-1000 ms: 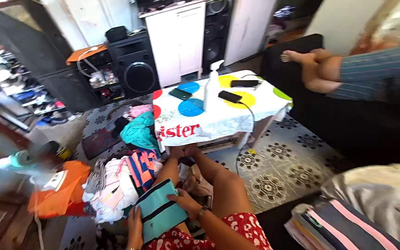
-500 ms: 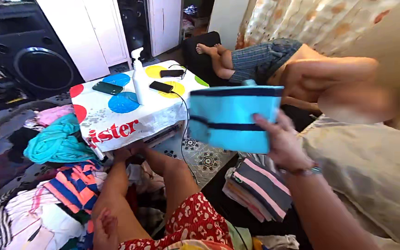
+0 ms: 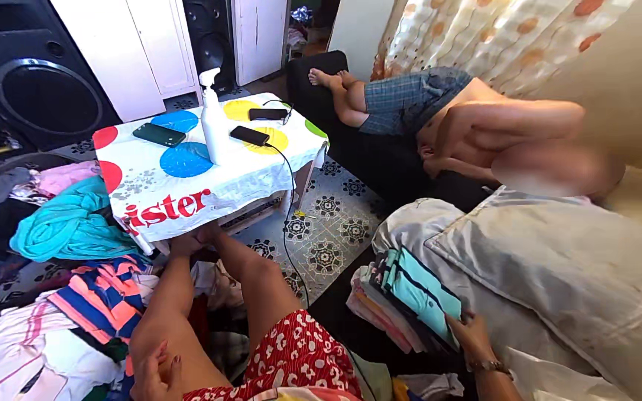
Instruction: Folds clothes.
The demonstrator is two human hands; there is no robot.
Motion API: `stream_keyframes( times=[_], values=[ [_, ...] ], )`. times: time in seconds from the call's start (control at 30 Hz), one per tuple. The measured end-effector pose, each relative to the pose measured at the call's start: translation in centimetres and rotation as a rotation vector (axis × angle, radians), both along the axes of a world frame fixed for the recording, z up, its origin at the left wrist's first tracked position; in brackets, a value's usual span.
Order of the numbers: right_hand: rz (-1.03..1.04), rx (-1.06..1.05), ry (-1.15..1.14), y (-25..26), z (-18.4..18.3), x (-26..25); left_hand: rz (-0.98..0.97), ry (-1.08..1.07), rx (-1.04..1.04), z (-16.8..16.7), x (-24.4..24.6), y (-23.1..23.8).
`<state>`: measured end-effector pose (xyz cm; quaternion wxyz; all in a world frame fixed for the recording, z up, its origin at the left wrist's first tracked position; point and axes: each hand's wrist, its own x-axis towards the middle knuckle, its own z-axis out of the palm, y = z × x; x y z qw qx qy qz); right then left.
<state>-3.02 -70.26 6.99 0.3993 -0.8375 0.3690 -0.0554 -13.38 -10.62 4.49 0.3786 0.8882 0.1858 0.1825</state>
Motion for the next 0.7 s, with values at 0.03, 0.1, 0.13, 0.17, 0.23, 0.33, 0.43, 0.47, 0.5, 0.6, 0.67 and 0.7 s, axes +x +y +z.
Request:
stream_keyframes(
  times=[0.03,0.1,0.13,0.17,0.23,0.33,0.43,0.47,0.5,0.6,0.67,0.7],
  values=[
    [0.04,-0.126,0.003,0.3,0.8,0.0,0.0,0.0,0.014,0.1,-0.1,0.0],
    [0.175,-0.37,-0.069,1.1,2.7,0.7,0.008,-0.001,0.039,0.0,0.2,-0.2],
    [0.256,-0.452,-0.149,1.7,3.4,1.3,0.014,0.005,0.054,0.0,0.2,-0.3],
    [0.339,-0.5,-0.222,2.4,4.0,1.9,0.02,0.013,0.067,-0.1,0.2,-0.4],
    [0.439,-0.552,-0.269,4.3,4.5,3.2,0.032,0.034,0.108,-0.1,0.2,-0.8],
    [0.456,-0.529,-0.03,7.1,2.0,4.6,0.057,0.072,0.204,0.1,0.5,-1.5],
    [0.442,-0.486,0.085,8.3,-0.6,5.0,0.081,0.125,0.256,0.4,0.7,-1.8],
    [0.448,-0.475,0.093,8.4,-0.5,5.1,0.086,0.144,0.272,0.4,0.8,-1.8],
    [0.458,-0.461,0.095,8.2,-0.4,5.1,0.092,0.154,0.285,0.4,0.8,-1.9],
    [0.53,-0.421,0.169,7.2,0.6,6.0,0.098,0.172,0.295,-0.1,0.8,-2.1],
    [0.604,-0.478,0.194,7.8,2.1,7.1,0.08,0.175,0.286,-0.3,0.6,-2.0],
    [0.65,-0.544,0.109,8.7,2.4,7.7,0.075,0.177,0.282,-0.2,0.5,-1.9]
  ],
)
